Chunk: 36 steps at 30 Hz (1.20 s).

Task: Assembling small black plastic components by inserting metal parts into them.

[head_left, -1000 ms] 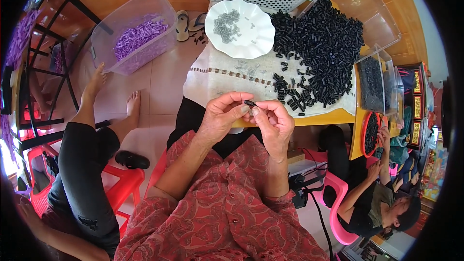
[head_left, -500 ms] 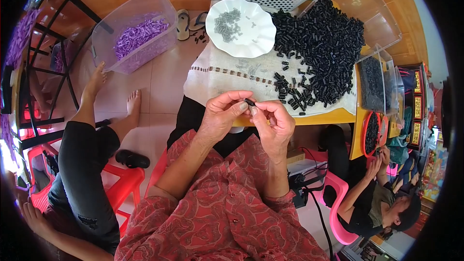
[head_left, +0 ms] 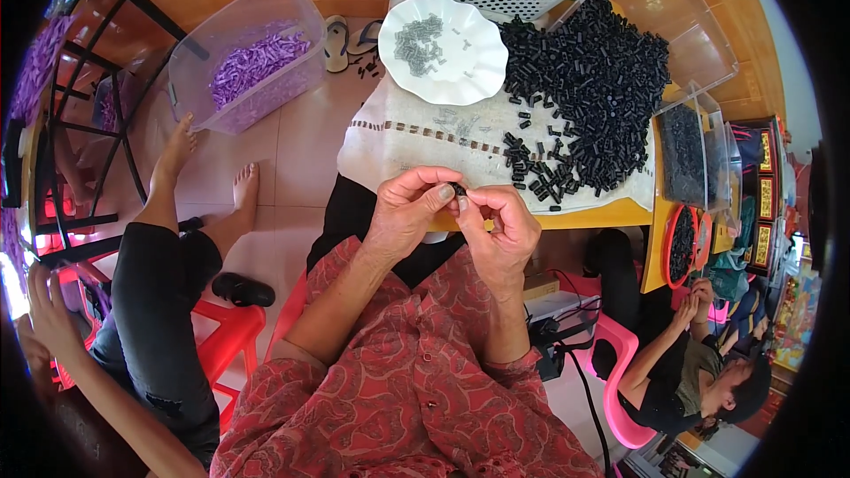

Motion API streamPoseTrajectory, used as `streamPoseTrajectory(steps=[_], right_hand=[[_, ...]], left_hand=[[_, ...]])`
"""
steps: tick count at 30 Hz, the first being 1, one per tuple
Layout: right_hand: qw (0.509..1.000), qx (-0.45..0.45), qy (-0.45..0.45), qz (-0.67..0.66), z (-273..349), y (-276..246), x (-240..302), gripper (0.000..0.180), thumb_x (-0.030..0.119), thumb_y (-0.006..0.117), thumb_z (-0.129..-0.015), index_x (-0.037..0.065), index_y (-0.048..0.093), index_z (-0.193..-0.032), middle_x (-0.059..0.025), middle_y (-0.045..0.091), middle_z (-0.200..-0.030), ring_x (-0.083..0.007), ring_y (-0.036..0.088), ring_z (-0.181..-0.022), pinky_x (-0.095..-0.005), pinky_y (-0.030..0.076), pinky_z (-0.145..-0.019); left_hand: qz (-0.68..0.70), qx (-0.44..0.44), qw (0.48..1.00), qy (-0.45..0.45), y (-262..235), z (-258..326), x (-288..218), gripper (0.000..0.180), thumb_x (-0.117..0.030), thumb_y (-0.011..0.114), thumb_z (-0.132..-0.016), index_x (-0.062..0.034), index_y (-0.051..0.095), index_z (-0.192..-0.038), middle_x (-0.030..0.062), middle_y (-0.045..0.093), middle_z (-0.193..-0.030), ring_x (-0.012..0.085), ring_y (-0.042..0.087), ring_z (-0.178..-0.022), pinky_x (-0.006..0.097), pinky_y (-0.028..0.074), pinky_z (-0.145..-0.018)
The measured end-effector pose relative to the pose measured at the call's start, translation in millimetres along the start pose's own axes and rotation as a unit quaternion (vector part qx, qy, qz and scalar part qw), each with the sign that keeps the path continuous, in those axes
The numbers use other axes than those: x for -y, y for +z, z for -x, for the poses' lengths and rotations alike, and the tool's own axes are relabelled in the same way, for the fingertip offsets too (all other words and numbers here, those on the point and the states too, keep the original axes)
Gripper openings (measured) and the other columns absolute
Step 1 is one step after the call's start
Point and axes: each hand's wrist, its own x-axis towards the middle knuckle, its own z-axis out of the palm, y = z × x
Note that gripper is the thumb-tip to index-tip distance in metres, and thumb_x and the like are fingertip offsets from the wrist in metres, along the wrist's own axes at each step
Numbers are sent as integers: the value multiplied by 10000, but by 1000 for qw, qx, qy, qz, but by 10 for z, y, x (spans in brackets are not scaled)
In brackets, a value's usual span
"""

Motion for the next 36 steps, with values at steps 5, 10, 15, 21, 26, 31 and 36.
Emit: streamPoseTrajectory(steps=[5, 10, 15, 21, 26, 31, 36], right_hand=[[997, -1, -35, 64, -26, -4, 46, 122, -70, 675, -764, -5, 621, -852, -95, 637, -785, -119, 628, -640, -236, 511, -557], [994, 14, -71, 86, -57, -22, 79, 135, -81, 677, -748, -4, 622, -845, -98, 634, -783, -133, 630, -624, -239, 509, -525], [991, 18, -92, 97, -80, -29, 139, 130, -80, 682, -750, -9, 622, -840, -102, 633, -785, -133, 630, -619, -238, 507, -508], [999, 44, -8, 24, -69, -89, 131, 147, -41, 725, -763, -15, 644, -882, -82, 636, -771, -111, 619, -622, -228, 502, -528], [996, 79, 31, 15, -87, -148, 150, 155, -36, 730, -771, -15, 651, -902, -67, 639, -771, -85, 626, -651, -202, 488, -534], [989, 69, 104, -83, -39, -112, 150, 148, -64, 702, -790, -23, 649, -922, -61, 641, -804, -83, 630, -672, -198, 494, -554], [985, 67, 116, -112, -38, -106, 161, 141, -72, 675, -812, -41, 643, -946, -71, 642, -833, -93, 633, -688, -199, 504, -574]], left_hand=[[-62, 3, 998, 11, -34, 4, -7, 195, -8, 563, -920, 18, 624, -1104, 51, 653, -868, 104, 615, -802, 237, 510, -741], [-42, 5, 999, 1, -21, 13, -12, 191, -18, 580, -915, 18, 628, -1097, 43, 652, -857, 97, 615, -792, 225, 508, -732], [-96, 11, 995, 15, 13, 16, -62, 176, -22, 577, -920, 18, 635, -1080, 41, 651, -856, 91, 612, -788, 218, 508, -725], [-68, 17, 998, -1, -16, 0, -86, 176, -18, 574, -920, 26, 632, -1080, 47, 651, -879, 95, 613, -795, 222, 509, -734], [-6, 28, 999, -21, -26, -1, -87, 205, -14, 569, -920, 30, 612, -1116, 56, 646, -920, 99, 608, -823, 234, 508, -759], [-6, 25, 1000, -14, -26, -12, -74, 227, -22, 575, -918, 30, 596, -1138, 63, 644, -923, 106, 609, -829, 240, 507, -765], [16, 29, 999, -7, -53, -16, -42, 226, -1, 567, -914, 35, 594, -1136, 81, 647, -937, 123, 615, -835, 262, 516, -770]])
